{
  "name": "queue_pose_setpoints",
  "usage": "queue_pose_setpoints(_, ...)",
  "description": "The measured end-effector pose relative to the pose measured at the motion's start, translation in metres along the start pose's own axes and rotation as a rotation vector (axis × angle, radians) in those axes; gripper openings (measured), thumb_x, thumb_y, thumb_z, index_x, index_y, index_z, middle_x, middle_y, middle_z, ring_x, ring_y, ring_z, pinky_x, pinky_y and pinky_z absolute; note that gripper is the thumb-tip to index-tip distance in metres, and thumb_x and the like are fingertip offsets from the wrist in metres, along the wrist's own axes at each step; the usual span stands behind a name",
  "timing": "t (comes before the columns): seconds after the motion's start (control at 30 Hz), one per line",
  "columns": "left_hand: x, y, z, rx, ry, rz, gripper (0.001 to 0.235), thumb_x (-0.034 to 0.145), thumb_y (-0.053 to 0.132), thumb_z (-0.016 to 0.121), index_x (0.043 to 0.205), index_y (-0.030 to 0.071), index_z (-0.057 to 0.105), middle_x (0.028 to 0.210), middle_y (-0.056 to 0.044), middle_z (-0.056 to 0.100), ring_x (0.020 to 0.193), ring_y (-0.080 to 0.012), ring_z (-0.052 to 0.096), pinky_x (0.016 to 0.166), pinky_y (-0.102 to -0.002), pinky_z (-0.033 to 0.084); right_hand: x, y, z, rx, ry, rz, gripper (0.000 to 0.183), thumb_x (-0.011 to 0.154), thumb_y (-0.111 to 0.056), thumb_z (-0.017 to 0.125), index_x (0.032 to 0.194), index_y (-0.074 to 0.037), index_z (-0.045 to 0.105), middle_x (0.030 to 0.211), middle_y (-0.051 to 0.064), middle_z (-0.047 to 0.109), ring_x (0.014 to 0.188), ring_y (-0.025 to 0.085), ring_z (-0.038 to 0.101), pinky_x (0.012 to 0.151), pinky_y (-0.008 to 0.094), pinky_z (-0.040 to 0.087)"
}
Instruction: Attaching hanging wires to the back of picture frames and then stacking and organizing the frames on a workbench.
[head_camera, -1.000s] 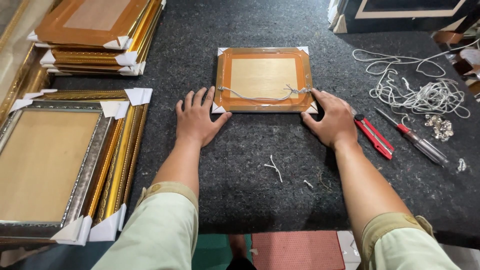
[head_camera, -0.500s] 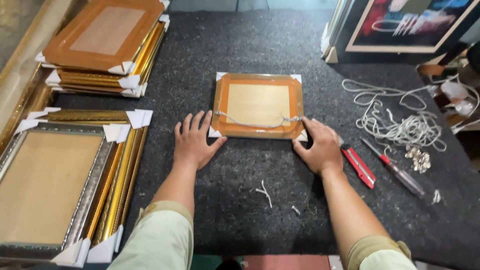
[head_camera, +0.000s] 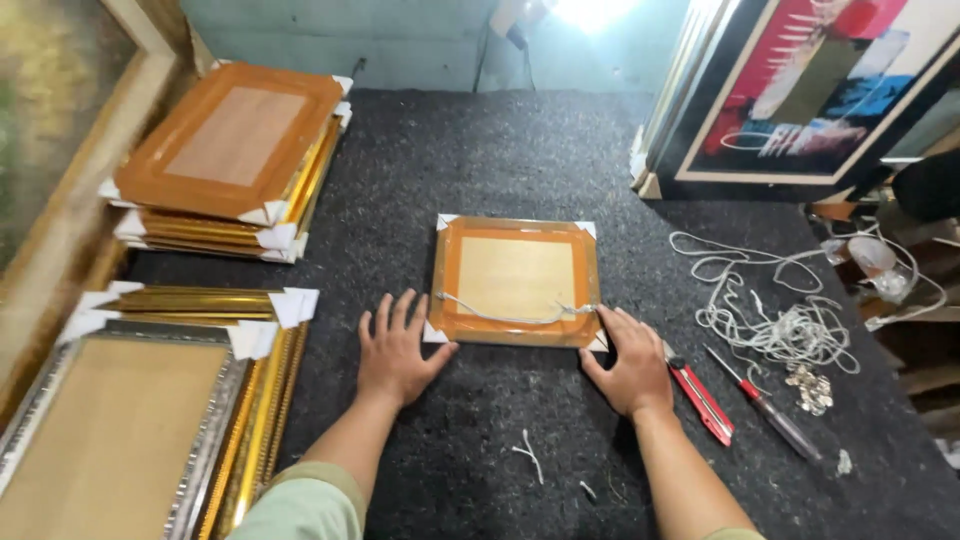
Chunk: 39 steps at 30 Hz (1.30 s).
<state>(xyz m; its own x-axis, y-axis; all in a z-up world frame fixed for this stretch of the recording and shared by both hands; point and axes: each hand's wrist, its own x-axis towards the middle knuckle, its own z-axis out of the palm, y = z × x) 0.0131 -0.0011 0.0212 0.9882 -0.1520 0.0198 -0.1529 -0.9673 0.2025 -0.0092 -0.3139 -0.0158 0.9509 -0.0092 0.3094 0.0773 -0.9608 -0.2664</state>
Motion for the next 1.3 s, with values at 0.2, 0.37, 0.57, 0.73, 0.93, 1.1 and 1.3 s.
queue_pose_setpoints(0.2, 0.000, -0.002, 0.002, 0.007, 0.031, 0.024, 0.072, 0.077, 0.063, 0.043, 0.132, 0.017, 0.037, 0.135, -0.008, 0.034, 0.127, -0.0306, 0.027, 0.100, -0.053, 0.021, 0.001, 0.002, 0.001, -0.042, 0.007, -0.014, 0.068, 0.066, -0.049, 0.059, 0.128, -0.027, 0.043, 0.122, -0.008, 0.053, 0.118, 0.009, 0.045, 0.102, 0.032, 0.031)
queue_pose_setpoints(0.37, 0.001, -0.002, 0.002, 0.011, 0.055, 0.033, 0.071, 0.077, 0.063, 0.043, 0.131, 0.017, 0.038, 0.134, -0.008, 0.035, 0.127, -0.0312, 0.028, 0.100, -0.054, 0.022, 0.003, 0.002, -0.002, -0.037, 0.007, -0.022, 0.067, 0.066, -0.048, 0.059, 0.128, -0.027, 0.044, 0.122, -0.008, 0.053, 0.118, 0.009, 0.045, 0.102, 0.033, 0.032)
queue_pose_setpoints(0.57, 0.000, 0.000, 0.002, -0.039, 0.039, -0.004, 0.075, 0.075, 0.065, 0.043, 0.133, 0.018, 0.035, 0.135, -0.007, 0.035, 0.129, -0.0304, 0.027, 0.102, -0.053, 0.019, 0.001, 0.006, -0.002, 0.032, -0.006, -0.052, 0.062, 0.069, -0.045, 0.057, 0.126, -0.024, 0.046, 0.123, -0.006, 0.053, 0.118, 0.012, 0.045, 0.101, 0.035, 0.031)
queue_pose_setpoints(0.73, -0.001, 0.008, 0.010, -0.136, 0.005, -0.080, 0.075, 0.074, 0.062, 0.050, 0.133, 0.019, 0.036, 0.140, -0.004, 0.030, 0.132, -0.0288, 0.020, 0.105, -0.052, 0.014, -0.003, 0.014, -0.006, 0.143, -0.004, -0.104, 0.056, 0.075, -0.043, 0.056, 0.126, -0.021, 0.048, 0.124, -0.003, 0.053, 0.119, 0.014, 0.045, 0.101, 0.037, 0.029)
queue_pose_setpoints(0.93, -0.020, 0.035, 0.038, -0.387, 0.007, -0.332, 0.067, 0.080, 0.068, 0.039, 0.124, 0.019, 0.049, 0.141, 0.003, 0.032, 0.135, -0.0235, 0.014, 0.107, -0.050, 0.009, -0.007, 0.026, -0.003, 0.305, 0.018, -0.116, 0.053, 0.077, -0.039, 0.056, 0.125, -0.018, 0.049, 0.122, 0.003, 0.054, 0.117, 0.018, 0.047, 0.100, 0.038, 0.030)
queue_pose_setpoints(1.1, -0.055, 0.068, 0.059, -0.977, 0.324, -0.628, 0.044, 0.080, 0.038, 0.062, 0.115, 0.012, 0.057, 0.111, -0.013, 0.059, 0.106, -0.0290, 0.054, 0.091, -0.041, 0.043, -0.008, 0.028, -0.010, 0.482, 0.033, -0.024, 0.048, 0.082, -0.031, 0.047, 0.127, -0.015, 0.048, 0.109, 0.010, 0.060, 0.106, 0.029, 0.052, 0.092, 0.043, 0.036)
queue_pose_setpoints(1.3, -0.086, 0.084, 0.005, -1.830, 0.318, -0.940, 0.049, 0.078, 0.018, 0.064, 0.125, 0.015, 0.049, 0.129, -0.022, 0.040, 0.115, -0.0434, 0.043, 0.102, -0.044, 0.030, -0.012, 0.035, -0.008, 0.535, 0.006, -0.066, 0.041, 0.091, -0.026, 0.036, 0.130, -0.016, 0.047, 0.103, 0.009, 0.062, 0.106, 0.030, 0.052, 0.092, 0.043, 0.037)
